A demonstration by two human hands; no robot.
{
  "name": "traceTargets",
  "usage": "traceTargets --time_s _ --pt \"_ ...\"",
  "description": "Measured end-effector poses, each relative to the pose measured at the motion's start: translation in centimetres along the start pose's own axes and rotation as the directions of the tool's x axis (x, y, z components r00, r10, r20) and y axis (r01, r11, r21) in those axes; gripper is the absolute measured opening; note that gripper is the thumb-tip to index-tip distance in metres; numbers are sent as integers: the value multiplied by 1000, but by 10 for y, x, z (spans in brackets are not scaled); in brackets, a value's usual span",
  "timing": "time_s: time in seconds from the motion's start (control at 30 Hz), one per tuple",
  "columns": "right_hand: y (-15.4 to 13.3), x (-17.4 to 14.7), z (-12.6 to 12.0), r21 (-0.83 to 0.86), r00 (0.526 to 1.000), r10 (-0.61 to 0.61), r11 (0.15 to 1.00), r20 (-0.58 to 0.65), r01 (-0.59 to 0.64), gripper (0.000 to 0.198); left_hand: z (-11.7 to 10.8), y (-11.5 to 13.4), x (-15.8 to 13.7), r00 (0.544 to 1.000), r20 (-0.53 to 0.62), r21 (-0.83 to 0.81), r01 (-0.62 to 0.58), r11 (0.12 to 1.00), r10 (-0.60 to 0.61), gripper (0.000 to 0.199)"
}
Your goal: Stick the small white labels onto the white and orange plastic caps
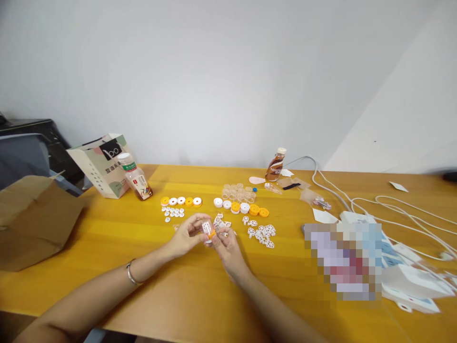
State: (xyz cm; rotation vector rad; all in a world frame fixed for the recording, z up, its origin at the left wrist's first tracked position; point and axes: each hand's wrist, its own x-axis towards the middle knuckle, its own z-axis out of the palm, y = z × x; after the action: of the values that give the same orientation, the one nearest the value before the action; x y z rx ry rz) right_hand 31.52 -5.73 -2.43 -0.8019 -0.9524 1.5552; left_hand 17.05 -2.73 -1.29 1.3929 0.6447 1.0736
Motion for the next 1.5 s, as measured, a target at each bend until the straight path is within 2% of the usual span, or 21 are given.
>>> traceTargets --time_s 0.27,0.4,0.63,0.87,1.03,1.17,1.3,1.4,1.47,1.5 --pt "-3 0 2 184 983 144 969 117 -164 28 2 3 -3 997 74 -91 -6 996 12 39" --pt "-3 0 1 206 968 184 954 173 -219 28 0 4 -4 997 81 -78 3 997 4 41" --pt "-1 -2 4 99 996 -29 995 90 20 31 5 8 -6 996 26 84 -88 993 86 36" --pt "1 -3 5 -119 972 -211 968 104 222 33 8 3 -6 993 -73 206 -77 976 94 36" --pt "3 0 3 -183 965 -235 950 116 253 34 4 4 -2 997 -61 206 -35 978 48 36" --pt "1 5 -3 -203 971 -165 959 171 199 35 1 -1 0 997 -30 195 -57 979 64 40" --pt "-1 6 -6 -198 969 -120 966 218 165 49 2 -3 -3 993 -20 392 -100 915 117 46" --pt "0 5 -7 -178 974 -135 970 180 167 52 3 -2 -10 984 -34 530 -132 838 176 54" --pt "0 7 -10 -173 983 -142 972 113 160 45 4 0 -16 974 27 626 -193 756 226 59" --pt "-2 9 -14 -168 986 -150 973 74 161 41 4 2 -20 966 108 668 -245 703 234 61"
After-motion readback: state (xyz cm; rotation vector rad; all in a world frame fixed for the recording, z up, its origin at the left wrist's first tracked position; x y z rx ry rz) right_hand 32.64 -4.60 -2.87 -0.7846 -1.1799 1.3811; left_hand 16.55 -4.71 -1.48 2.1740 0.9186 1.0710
